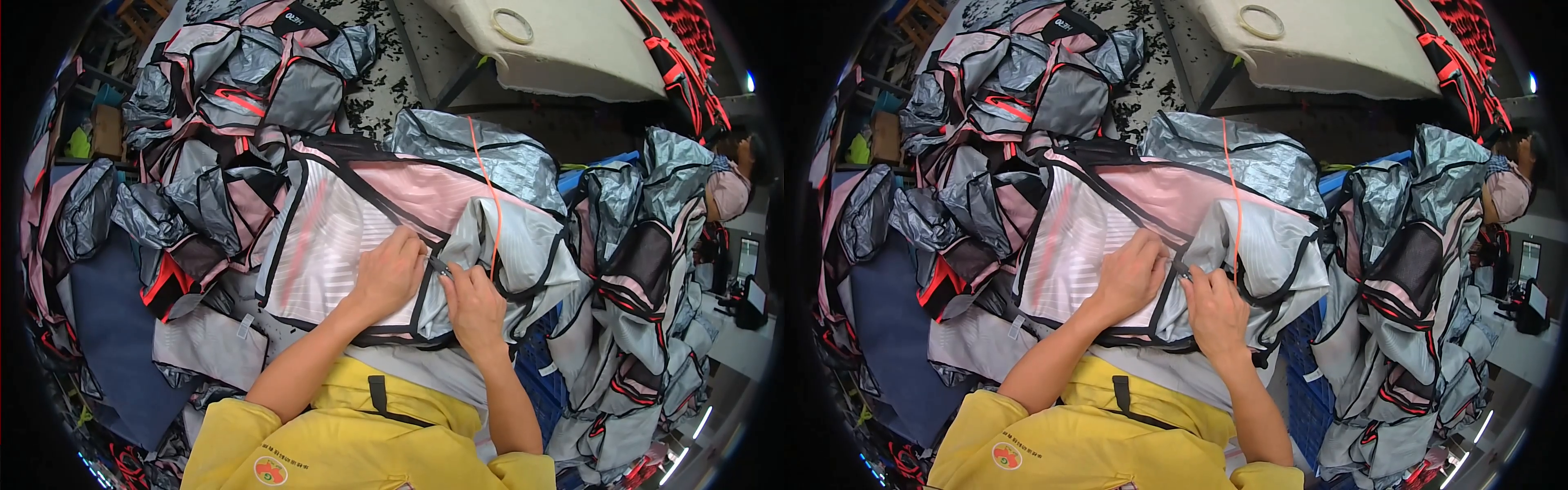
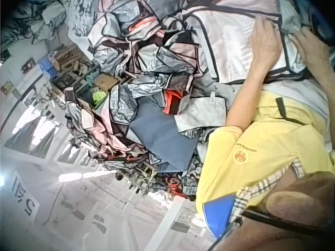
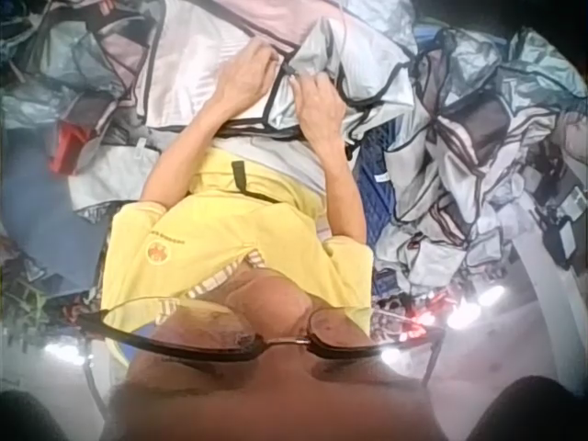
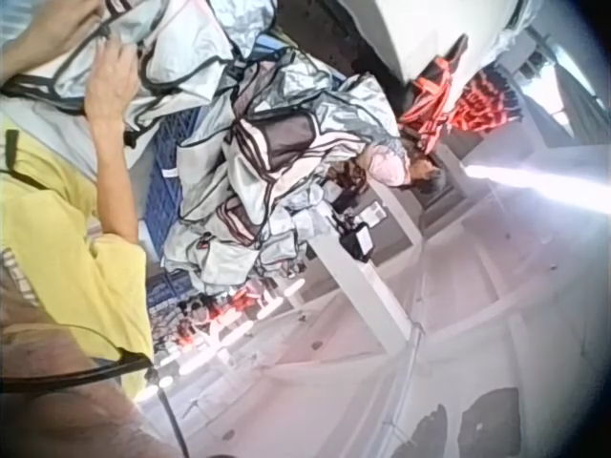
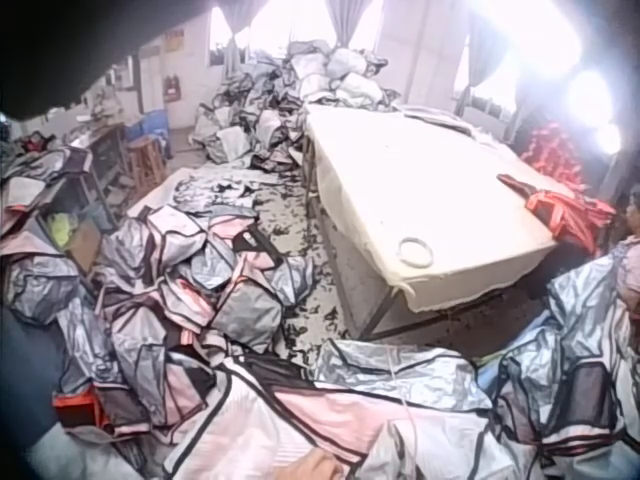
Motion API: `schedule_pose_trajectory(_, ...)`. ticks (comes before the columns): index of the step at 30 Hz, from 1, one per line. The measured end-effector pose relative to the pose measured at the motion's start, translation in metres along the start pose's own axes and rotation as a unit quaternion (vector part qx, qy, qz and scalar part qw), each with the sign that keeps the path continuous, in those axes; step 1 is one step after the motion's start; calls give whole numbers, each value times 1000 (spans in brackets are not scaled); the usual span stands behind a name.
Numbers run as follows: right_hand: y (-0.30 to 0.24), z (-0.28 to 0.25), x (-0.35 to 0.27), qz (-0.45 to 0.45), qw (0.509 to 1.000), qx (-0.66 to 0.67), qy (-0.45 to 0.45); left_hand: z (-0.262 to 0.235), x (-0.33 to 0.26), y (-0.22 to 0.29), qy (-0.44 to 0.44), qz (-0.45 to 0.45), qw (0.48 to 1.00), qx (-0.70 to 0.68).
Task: Applying adhesive tape or lining to panels of safety vests or bags in a factory.
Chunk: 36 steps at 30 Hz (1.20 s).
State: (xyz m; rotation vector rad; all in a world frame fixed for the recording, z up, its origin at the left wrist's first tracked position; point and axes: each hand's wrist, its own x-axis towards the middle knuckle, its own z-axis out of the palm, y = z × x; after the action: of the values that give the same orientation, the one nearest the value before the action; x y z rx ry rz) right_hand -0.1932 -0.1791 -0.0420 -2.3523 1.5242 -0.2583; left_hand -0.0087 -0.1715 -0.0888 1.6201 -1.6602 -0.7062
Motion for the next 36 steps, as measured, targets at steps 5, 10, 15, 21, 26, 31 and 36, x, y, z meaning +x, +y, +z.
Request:
schedule_pose_trajectory(5,1,3,1,-3,1000,-3,4,-2,0,2,-23,-18,1000,4)
schedule_pose_trajectory(10,-6,1,-6,-10,1000,9,11,-7,0,2,27,-56,996,-59)
schedule_pose_trajectory(15,-11,21,-28,-45,998,27,18,-55,33,-20,291,-266,868,-302)
schedule_pose_trajectory(21,-12,26,-39,-37,998,47,28,-117,75,-6,299,43,948,96)
schedule_pose_trajectory(26,-14,18,-36,-49,998,32,15,-33,55,20,-183,-97,977,43)
schedule_pose_trajectory(31,-13,-28,-43,61,997,36,-21,-16,42,12,-192,-136,969,73)
schedule_pose_trajectory(36,-9,-18,11,174,923,342,18,-2,39,21,-194,-112,967,119)
